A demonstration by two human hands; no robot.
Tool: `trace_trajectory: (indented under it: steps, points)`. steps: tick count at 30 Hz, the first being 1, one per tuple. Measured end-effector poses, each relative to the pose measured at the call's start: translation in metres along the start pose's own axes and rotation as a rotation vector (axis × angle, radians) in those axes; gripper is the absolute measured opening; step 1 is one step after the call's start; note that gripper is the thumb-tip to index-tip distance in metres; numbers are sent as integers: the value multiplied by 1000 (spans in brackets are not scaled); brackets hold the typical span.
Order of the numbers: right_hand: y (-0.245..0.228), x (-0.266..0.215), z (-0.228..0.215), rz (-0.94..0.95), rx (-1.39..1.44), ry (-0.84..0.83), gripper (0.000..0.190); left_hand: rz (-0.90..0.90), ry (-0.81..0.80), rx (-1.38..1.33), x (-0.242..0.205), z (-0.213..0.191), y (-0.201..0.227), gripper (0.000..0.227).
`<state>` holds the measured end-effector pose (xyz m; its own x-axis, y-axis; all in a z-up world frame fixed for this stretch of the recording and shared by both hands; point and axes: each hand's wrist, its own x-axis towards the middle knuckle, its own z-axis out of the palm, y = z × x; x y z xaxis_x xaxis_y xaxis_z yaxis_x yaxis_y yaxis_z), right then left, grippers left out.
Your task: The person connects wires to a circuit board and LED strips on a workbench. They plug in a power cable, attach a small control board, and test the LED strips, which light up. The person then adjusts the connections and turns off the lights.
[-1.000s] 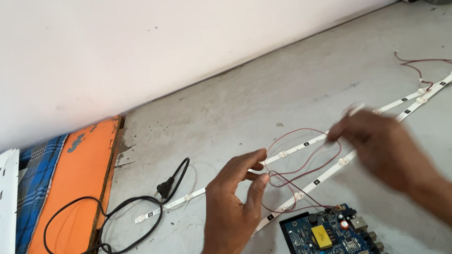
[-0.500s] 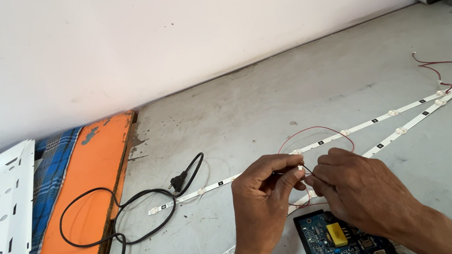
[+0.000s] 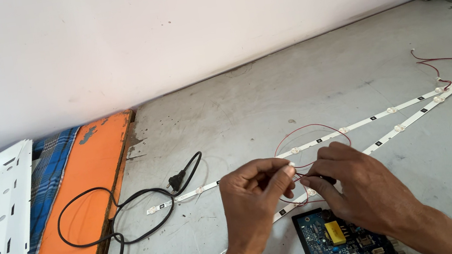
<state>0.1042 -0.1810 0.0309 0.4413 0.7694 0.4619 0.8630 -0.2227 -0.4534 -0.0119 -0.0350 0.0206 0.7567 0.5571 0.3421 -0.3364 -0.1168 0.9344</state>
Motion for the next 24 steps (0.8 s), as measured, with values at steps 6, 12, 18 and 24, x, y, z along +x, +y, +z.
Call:
trace_trajectory:
  steps: [6, 12, 18, 24]
  points:
    - [-3, 1, 0, 38, 39, 65, 15, -328, 170, -346, 6, -9, -7, 15]
    - [-4, 0, -1, -17, 19, 130, 15, -454, 190, -439, 8, -17, -11, 16]
    - [-4, -1, -1, -58, -26, 134, 9, -482, 177, -450, 8, -17, -8, 18]
    - [-3, -1, -1, -37, -70, 77, 12, -488, 160, -411, 7, -16, -8, 19]
